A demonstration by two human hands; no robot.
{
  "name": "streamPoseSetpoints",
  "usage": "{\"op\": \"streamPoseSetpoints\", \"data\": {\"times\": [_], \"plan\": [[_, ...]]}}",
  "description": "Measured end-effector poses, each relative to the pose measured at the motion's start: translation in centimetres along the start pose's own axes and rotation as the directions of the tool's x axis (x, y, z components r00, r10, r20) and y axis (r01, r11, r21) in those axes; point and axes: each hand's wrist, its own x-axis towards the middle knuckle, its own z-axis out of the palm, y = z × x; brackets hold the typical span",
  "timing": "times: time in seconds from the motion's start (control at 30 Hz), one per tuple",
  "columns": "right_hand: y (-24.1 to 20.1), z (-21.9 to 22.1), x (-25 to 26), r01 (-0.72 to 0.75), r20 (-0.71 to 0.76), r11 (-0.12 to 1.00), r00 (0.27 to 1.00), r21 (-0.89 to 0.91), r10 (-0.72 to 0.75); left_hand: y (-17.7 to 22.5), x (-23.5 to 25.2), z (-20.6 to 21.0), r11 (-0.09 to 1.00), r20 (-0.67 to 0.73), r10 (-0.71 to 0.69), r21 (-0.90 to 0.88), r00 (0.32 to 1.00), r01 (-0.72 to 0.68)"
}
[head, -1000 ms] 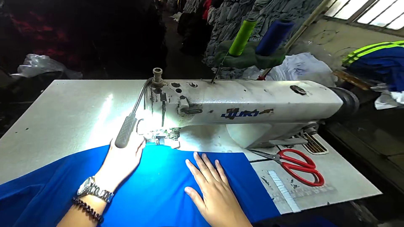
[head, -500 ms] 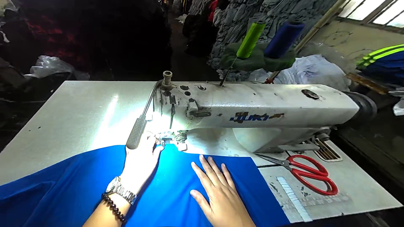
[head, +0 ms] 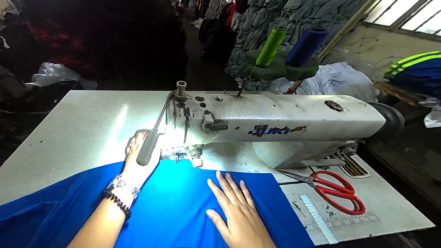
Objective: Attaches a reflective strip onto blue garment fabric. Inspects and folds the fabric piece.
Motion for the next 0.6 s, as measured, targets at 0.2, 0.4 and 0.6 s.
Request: {"op": "streamPoseSetpoints", "data": {"times": [0.2,0.4,0.6], "plan": [[0.1,-0.2,0.1,-0.004,0.013,1.0,1.0,-0.007,0.004,1.8,-4.6,-1.5,0.933,0.251,0.342,0.027,0.905,-0.36],[0.0,0.1,0.0,0.005,-0.012,1.0,1.0,-0.02,-0.005,0.2,-2.5,-0.6,0.945,0.267,-0.02,0.319,0.963,-0.069],[0.0,-0.1,0.1,0.002,0.002,1.0,1.0,0.01,-0.002,1.1,-4.6,-2.0,0.936,0.297,0.319,0.051,0.9,-0.348]]}}
